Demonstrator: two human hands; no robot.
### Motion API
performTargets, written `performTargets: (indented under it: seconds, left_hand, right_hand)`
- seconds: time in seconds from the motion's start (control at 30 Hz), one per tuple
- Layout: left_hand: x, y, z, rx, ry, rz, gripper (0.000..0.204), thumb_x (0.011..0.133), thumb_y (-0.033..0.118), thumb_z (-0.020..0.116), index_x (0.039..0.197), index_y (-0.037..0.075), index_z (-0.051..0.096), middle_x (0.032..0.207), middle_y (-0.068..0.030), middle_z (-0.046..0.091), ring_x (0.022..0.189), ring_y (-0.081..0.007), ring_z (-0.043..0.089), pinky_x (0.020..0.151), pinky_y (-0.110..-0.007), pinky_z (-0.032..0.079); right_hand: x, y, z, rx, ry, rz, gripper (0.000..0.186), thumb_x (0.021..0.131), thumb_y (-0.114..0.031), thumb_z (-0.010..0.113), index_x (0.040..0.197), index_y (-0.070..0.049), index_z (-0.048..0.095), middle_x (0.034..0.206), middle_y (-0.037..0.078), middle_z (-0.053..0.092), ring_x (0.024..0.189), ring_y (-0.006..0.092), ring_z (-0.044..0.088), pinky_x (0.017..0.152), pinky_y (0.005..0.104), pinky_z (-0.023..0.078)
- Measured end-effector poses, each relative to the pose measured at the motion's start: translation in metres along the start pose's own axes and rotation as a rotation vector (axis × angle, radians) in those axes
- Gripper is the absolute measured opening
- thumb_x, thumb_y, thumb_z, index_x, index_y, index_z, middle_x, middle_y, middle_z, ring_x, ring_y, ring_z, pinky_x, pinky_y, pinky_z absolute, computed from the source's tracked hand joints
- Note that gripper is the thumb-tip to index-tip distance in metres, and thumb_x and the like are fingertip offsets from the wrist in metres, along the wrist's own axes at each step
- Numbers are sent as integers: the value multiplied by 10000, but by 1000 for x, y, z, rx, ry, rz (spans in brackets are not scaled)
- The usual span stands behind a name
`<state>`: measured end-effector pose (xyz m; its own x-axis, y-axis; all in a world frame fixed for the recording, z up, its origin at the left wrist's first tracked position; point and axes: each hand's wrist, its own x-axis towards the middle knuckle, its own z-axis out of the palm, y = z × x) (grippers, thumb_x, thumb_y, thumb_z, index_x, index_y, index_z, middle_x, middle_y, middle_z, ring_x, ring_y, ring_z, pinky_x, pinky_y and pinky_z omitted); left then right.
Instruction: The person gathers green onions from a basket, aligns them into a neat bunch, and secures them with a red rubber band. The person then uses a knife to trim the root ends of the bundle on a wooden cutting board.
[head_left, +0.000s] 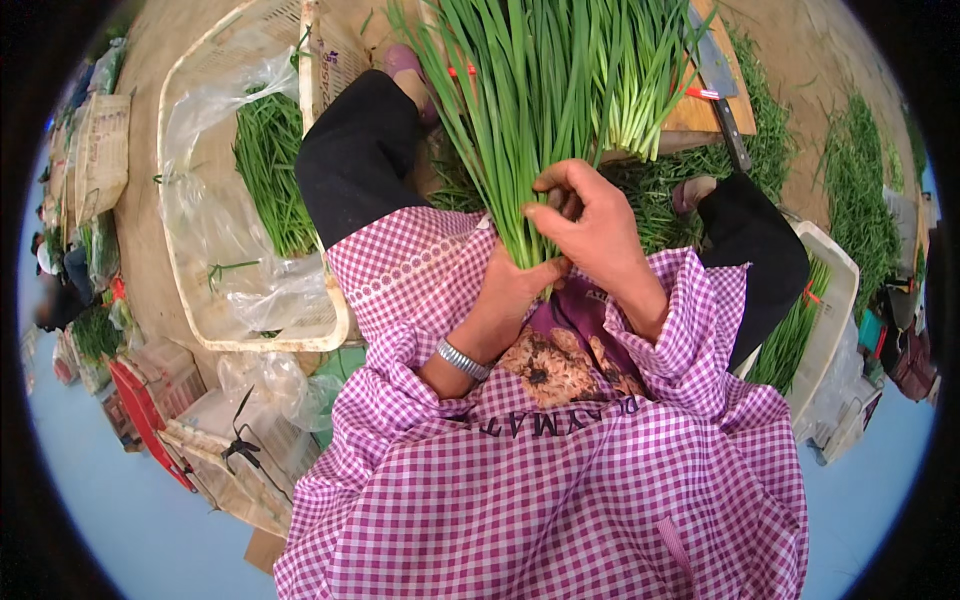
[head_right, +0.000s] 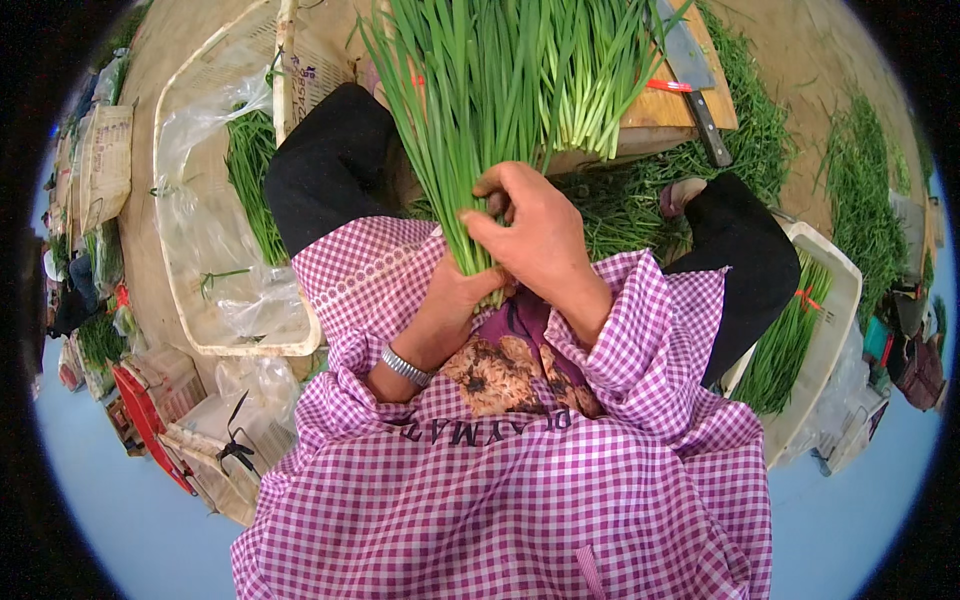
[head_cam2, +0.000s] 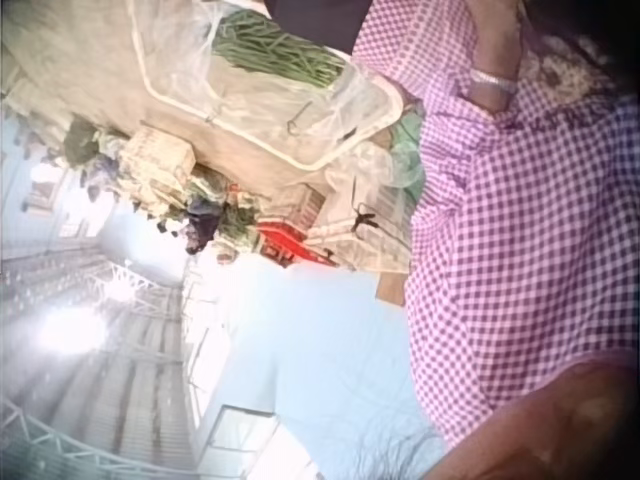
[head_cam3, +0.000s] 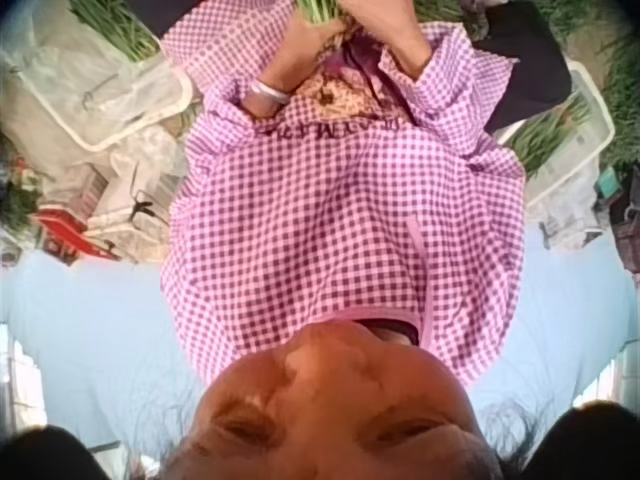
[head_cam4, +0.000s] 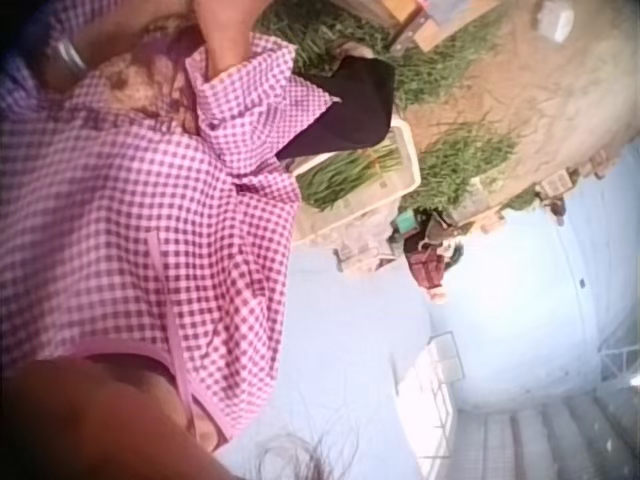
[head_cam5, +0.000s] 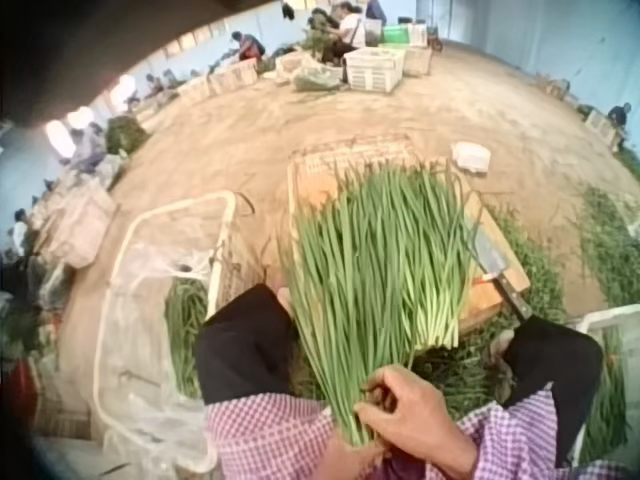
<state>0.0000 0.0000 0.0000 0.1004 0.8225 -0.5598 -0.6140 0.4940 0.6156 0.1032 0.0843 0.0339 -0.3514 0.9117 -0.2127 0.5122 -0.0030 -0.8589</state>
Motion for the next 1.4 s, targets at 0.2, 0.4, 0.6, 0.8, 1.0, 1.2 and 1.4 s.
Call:
performTargets:
  seconds: [0.2, 0.4, 0.6, 0.8, 1.0, 1.2, 1.4]
  left_hand:
    - [-6, 2, -6, -46, -28, -1, 382, 830, 9, 623, 1176, 18, 460, 1002, -38, 571, 878, -132, 576, 761, -260, 494]
    - [-3, 0, -9, -73, -39, -32, 352, 815, -8, 634, 1136, 19, 491, 967, -36, 583, 822, -125, 587, 716, -250, 494]
    - [-4, 3, -8, -43, -18, -51, 360, 801, -17, 644, 1127, 20, 497, 958, -36, 586, 817, -123, 588, 701, -248, 498]
    - [-5, 4, -7, -52, -1, -55, 373, 791, -29, 638, 1134, 19, 501, 991, -41, 586, 853, -128, 585, 732, -249, 497]
    - [-5, 6, -3, -32, -12, 10, 407, 789, -39, 613, 1172, 9, 483, 1049, -52, 575, 946, -146, 575, 825, -273, 482]
    - [-3, 4, -2, 28, 3, 39, 434, 788, -40, 604, 1197, 0, 466, 1058, -44, 571, 943, -136, 571, 820, -267, 477]
    - [-3, 5, -3, 40, 33, 0, 431, 783, -46, 612, 1186, 18, 476, 1034, -31, 574, 892, -121, 566, 770, -261, 480]
  right_hand:
    - [-2, 9, 6, 103, 94, 11, 202, 746, -104, 661, 905, -21, 569, 719, 69, 569, 598, 157, 539, 571, 286, 449]
    - [-3, 19, 1, 311, 102, 60, 158, 773, -46, 645, 905, -5, 570, 710, 10, 551, 617, 70, 471, 576, 228, 421]
    - [-8, 28, 5, 487, 168, 36, 130, 804, -44, 624, 914, -8, 563, 747, 0, 562, 654, 65, 482, 601, 223, 423]
    - [-32, 18, -1, 331, 221, 139, 204, 778, -106, 674, 888, 1, 539, 735, 27, 558, 660, 67, 495, 599, 221, 431]
    - [-29, 12, 5, -191, 151, 260, 603, 682, -436, 734, 1023, -15, 469, 802, 158, 602, 744, 332, 616, 645, 414, 478]
    - [-25, 19, 7, -118, 211, 261, 514, 714, -378, 725, 995, -16, 492, 789, 144, 607, 743, 306, 620, 631, 390, 476]
    - [-19, 22, 1, -4, 306, 46, 228, 779, -162, 676, 870, -9, 533, 729, 123, 593, 638, 264, 591, 576, 358, 456]
